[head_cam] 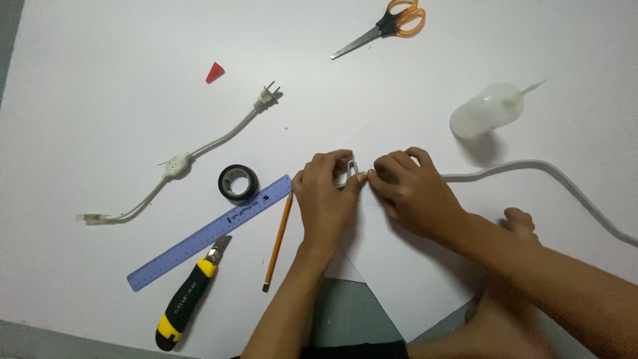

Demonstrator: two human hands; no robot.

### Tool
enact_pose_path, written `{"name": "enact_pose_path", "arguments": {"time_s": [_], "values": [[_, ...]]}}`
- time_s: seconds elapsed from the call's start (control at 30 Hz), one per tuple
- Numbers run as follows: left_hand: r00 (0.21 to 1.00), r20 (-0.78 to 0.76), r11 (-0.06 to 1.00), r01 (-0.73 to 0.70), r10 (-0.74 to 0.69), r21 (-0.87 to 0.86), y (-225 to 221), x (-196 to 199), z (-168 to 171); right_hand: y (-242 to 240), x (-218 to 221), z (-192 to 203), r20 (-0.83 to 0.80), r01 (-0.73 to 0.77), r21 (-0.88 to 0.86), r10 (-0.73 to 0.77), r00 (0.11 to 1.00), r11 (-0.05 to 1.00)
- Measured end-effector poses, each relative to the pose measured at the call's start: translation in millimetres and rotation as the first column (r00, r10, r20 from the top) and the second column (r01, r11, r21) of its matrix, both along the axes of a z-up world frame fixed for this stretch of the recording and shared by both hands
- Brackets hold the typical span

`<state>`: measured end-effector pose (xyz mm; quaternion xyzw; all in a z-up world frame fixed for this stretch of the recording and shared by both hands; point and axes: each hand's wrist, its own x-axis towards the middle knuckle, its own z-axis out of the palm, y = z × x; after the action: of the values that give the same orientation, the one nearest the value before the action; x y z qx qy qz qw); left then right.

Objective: The person is gluing a white electrical cable onto a white board, carefully following a star-shaped outline drawn on the surface. They apply glue from a small bottle and then press the cable into place with their fingers.

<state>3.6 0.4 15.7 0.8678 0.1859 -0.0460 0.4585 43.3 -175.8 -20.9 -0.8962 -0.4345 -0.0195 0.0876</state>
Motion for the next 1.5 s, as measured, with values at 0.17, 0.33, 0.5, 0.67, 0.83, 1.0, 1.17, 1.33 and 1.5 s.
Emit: {"name": "enact_pose_path", "arguments": {"time_s": [0.17, 0.33, 0.5, 0.67, 0.83, 1.0, 1.17, 1.33, 1.5], "values": [[1.000, 0.008, 0.999, -0.021, 0.022, -0.028, 3, -1, -10, 0, -1, -4, -0.006, 0.023, -0.003, -0.023, 1.000, 1.000], [1.000, -0.019, 0.999, 0.013, -0.014, -0.033, 11, 2, -25, 3, -4, 0, -0.012, 0.074, -0.021, -0.074, 0.997, 0.997], [1.000, 0.016, 1.000, 0.015, -0.015, 0.004, 8, 2, -15, 4, -2, -2, -0.012, 0.083, -0.012, -0.083, 0.996, 0.996], [1.000, 0.008, 0.997, 0.007, -0.007, 0.081, -2, 0, -14, 4, -4, 7, -0.064, 0.105, 0.017, -0.104, 0.993, 0.994], [0.999, 0.031, 0.997, 0.024, -0.027, 0.077, -6, -3, -16, 0, -5, 11, -0.103, 0.143, 0.058, -0.136, 0.985, 0.988], [0.999, 0.022, 0.995, 0.028, -0.031, 0.099, -9, -3, 0, -5, -6, 28, -0.275, 0.233, 0.134, -0.190, 0.943, 0.963], [0.999, 0.038, 0.996, 0.023, -0.027, 0.086, -9, -3, -7, -7, -8, 30, -0.323, 0.305, 0.236, -0.222, 0.920, 0.922], [0.998, 0.045, 0.997, 0.028, -0.031, 0.076, -8, -3, -15, -9, -2, 18, -0.300, 0.266, 0.259, -0.184, 0.936, 0.929], [0.998, 0.059, 0.996, 0.025, -0.029, 0.081, -9, -4, -9, -7, -2, 20, -0.287, 0.283, 0.198, -0.220, 0.932, 0.938]]}}
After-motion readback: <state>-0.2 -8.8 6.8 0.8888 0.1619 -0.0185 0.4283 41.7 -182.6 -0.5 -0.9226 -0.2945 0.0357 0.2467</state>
